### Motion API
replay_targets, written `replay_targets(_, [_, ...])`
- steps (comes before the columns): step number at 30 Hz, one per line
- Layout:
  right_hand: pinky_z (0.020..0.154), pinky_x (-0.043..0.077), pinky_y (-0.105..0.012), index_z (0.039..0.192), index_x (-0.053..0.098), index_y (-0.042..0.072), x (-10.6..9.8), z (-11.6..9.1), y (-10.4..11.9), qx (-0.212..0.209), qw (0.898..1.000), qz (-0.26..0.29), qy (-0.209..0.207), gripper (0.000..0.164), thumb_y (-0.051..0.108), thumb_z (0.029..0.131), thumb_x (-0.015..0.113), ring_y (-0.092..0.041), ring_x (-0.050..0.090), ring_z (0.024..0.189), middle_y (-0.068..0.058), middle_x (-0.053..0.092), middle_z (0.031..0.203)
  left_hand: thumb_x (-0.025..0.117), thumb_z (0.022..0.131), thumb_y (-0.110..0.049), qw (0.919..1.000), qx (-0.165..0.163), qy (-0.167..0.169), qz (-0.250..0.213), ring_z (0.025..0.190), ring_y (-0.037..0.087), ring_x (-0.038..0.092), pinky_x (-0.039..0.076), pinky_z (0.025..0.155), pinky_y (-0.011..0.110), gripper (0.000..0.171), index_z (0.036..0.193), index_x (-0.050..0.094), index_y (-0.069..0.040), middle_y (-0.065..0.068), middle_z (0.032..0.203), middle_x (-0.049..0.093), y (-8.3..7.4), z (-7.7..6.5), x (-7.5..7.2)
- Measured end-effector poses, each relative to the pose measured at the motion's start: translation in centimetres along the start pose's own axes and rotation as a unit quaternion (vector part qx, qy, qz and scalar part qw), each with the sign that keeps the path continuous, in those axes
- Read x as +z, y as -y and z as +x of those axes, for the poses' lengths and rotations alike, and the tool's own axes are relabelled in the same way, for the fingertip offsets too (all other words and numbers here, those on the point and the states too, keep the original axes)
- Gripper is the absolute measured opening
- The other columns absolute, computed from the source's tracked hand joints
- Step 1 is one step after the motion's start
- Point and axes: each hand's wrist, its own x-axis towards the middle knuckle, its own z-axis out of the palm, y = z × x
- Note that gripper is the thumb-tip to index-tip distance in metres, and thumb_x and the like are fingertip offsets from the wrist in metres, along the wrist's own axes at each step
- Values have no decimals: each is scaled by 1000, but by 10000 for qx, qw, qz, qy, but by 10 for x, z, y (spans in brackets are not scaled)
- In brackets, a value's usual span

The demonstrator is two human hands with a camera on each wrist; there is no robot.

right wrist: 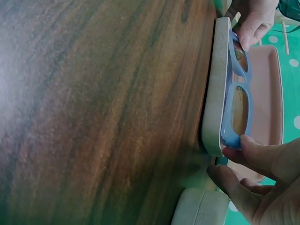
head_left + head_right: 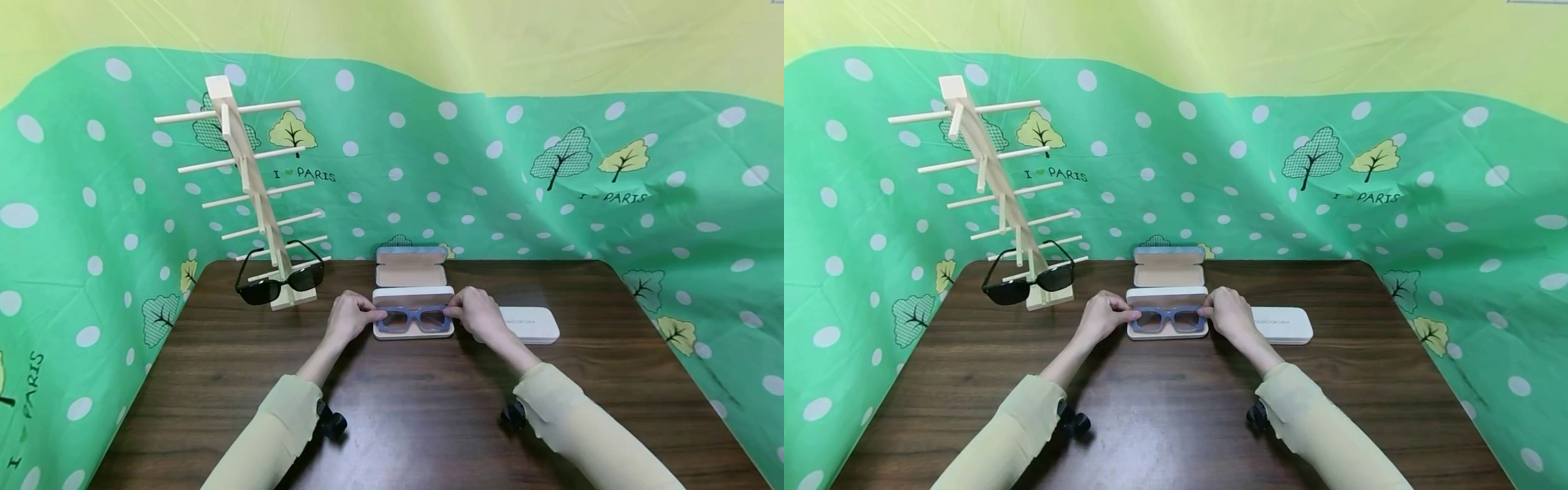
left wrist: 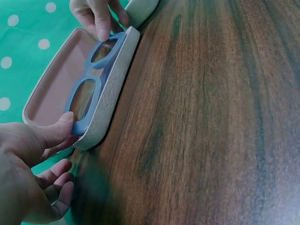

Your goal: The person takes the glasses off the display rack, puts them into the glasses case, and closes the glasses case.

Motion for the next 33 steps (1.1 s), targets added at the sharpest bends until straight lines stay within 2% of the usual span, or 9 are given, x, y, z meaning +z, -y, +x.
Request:
replay_targets(6, [75, 54, -46, 79, 81, 13, 3, -1, 0, -111, 9998, -1, -170, 18, 21, 94, 75, -23, 69, 84, -6, 78, 90, 91, 77, -32, 9999, -73, -72, -49, 104, 23, 63, 51, 93, 41, 21, 74, 82, -14, 5, 100, 73, 1, 0, 1])
replay_targets(15, [72, 55, -49, 80, 81, 13, 8, -6, 1, -190, 9987, -112, -458, 14, 20, 92, 77, -30, 73, 88, -8, 79, 92, 91, 76, -33, 9997, -115, -179, -117, 106, 23, 62, 51, 91, 42, 20, 76, 83, -15, 4, 102, 71, 1, -1, 2])
replay_targets(25, [82, 57, -54, 93, 82, 7, 14, -19, 0, -507, 9942, -173, -929, 10, 17, 90, 79, -36, 71, 105, -12, 76, 106, 87, 82, -32, 9994, 68, -253, -221, 108, 27, 62, 48, 97, 45, 20, 85, 84, -12, 8, 105, 73, 3, -3, 2])
replay_targets(33, [80, 57, -52, 93, 82, 6, 10, -16, 1, -518, 9951, 66, -834, 12, 18, 91, 79, -33, 74, 98, -12, 79, 102, 85, 84, -31, 9990, 274, -283, -210, 106, 26, 64, 49, 96, 45, 21, 87, 84, -10, 9, 105, 74, 4, -4, 1])
